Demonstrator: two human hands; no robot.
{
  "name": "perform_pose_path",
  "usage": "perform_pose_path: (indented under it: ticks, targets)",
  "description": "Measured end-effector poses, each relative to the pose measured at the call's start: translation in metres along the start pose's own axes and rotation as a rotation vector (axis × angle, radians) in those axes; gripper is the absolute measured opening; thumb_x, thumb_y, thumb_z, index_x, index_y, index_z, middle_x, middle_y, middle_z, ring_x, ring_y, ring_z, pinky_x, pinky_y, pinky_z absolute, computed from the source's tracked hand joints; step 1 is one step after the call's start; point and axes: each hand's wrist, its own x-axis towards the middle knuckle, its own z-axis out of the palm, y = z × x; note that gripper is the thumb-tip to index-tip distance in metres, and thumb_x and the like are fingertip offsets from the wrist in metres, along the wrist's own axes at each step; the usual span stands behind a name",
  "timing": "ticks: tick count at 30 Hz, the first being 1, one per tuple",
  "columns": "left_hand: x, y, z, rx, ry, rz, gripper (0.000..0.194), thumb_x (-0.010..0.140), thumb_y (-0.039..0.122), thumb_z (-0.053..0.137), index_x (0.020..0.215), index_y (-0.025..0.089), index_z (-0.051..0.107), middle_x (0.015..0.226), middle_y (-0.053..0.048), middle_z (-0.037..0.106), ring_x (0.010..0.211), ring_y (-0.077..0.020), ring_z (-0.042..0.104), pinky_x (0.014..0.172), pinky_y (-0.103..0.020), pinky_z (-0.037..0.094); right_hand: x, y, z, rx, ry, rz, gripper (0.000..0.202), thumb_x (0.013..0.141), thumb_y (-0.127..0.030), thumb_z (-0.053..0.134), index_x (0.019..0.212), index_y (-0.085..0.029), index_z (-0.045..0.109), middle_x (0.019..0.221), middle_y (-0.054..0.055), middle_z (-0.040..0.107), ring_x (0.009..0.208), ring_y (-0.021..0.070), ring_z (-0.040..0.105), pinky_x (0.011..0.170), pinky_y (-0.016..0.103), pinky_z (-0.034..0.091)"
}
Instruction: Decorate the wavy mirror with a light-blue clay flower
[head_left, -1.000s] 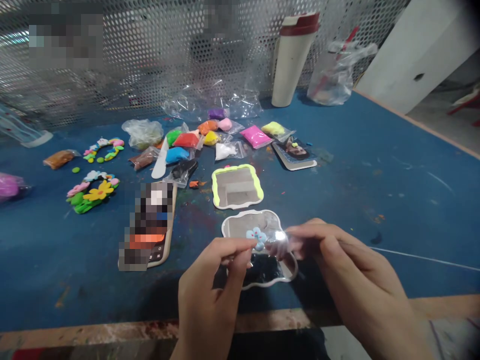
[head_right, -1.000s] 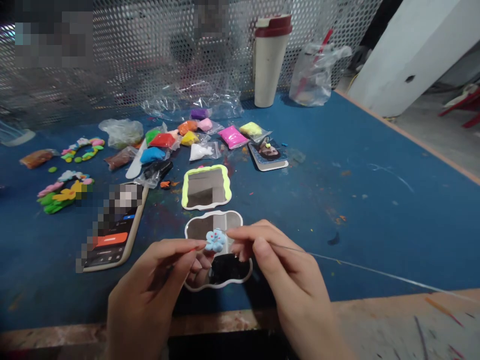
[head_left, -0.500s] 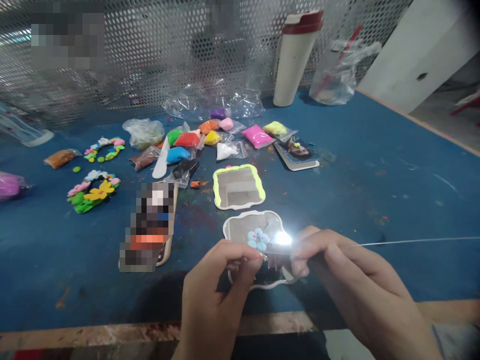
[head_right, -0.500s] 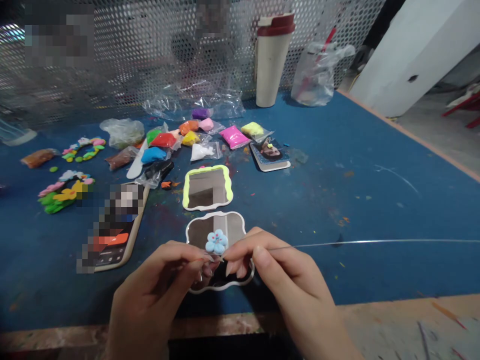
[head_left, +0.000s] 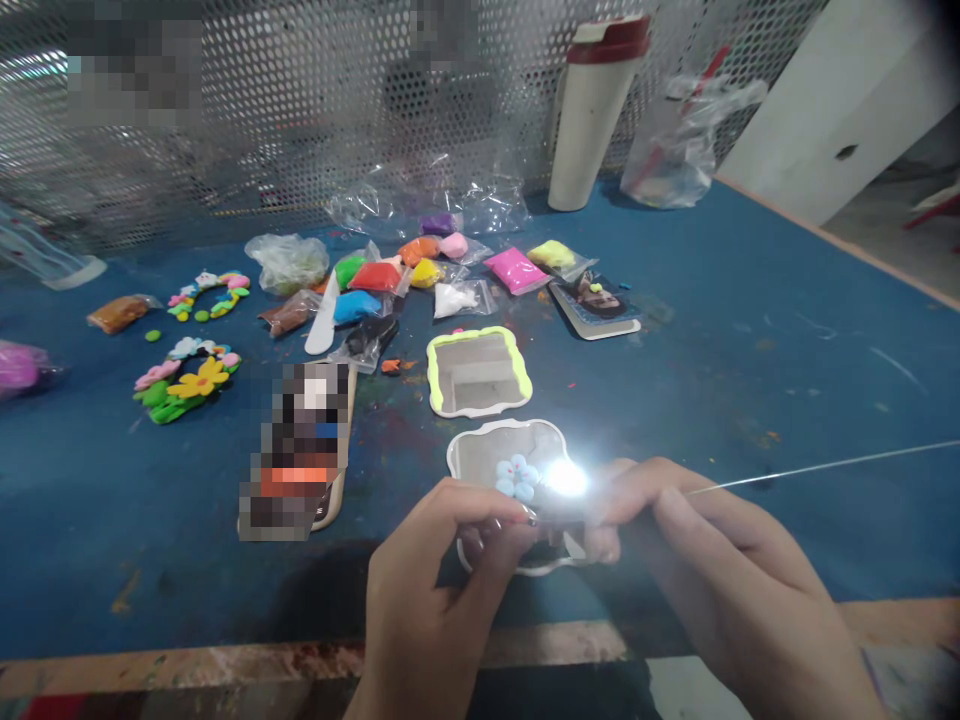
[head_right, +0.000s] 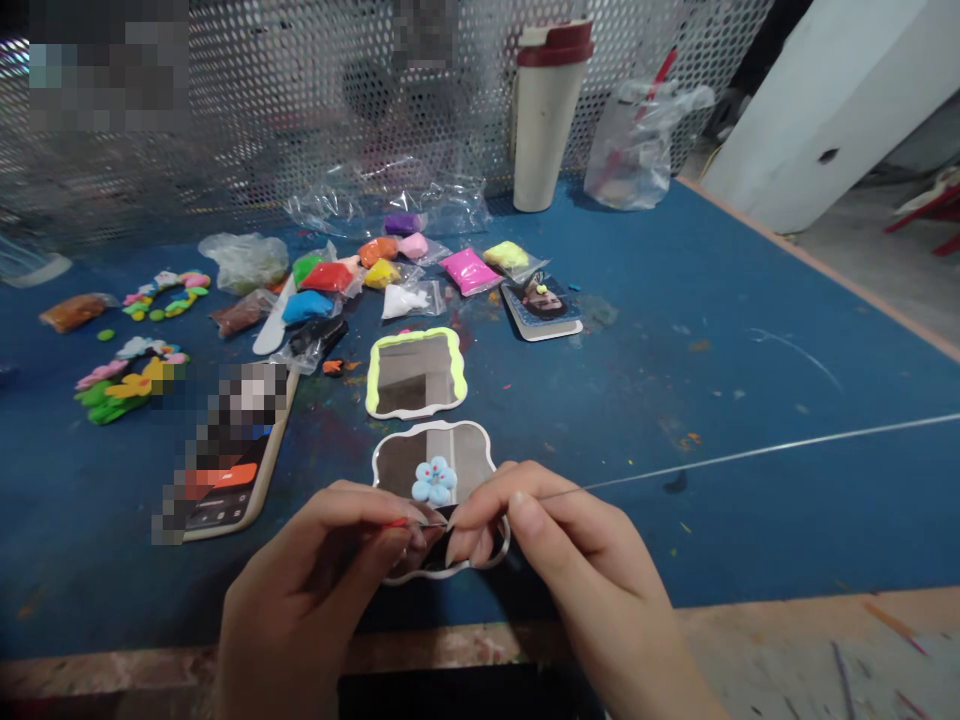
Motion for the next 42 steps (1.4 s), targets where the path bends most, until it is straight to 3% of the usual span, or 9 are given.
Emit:
perform_pose_path:
  ticks: [9, 42]
  targets:
    - [0.0001, -0.0024, 0.0023, 0.018, 0.013, 0.096, 0.010, 0.085, 0.016, 0.060, 0.081, 0.024, 0.064, 0.075, 0.002, 0.067, 0.068, -0.0134, 0.062, 0.059, -0.024, 0.051, 0.0003, -0.0001, -0.0002, 0.005, -0.008, -0.001, 0.028, 0.095, -0.034, 0.045, 0.083, -0.029, 0.070, 0.075, -0.002, 0.065, 0.074, 0.0114, 0.063, 0.070, 0.020, 0.048]
    - [0.0005, -0.0007, -0.0013, 0.092, -0.089, 0.119, 0.014, 0.087, 0.012, 0.058, 0.085, 0.026, 0.061, 0.080, 0.005, 0.067, 0.072, -0.0116, 0.061, 0.062, -0.023, 0.049, 0.0029, -0.0017, 0.0029, 0.004, 0.016, -0.018, 0.027, 0.095, -0.032, 0.046, 0.081, -0.028, 0.069, 0.073, -0.002, 0.063, 0.074, 0.0105, 0.062, 0.068, 0.019, 0.046]
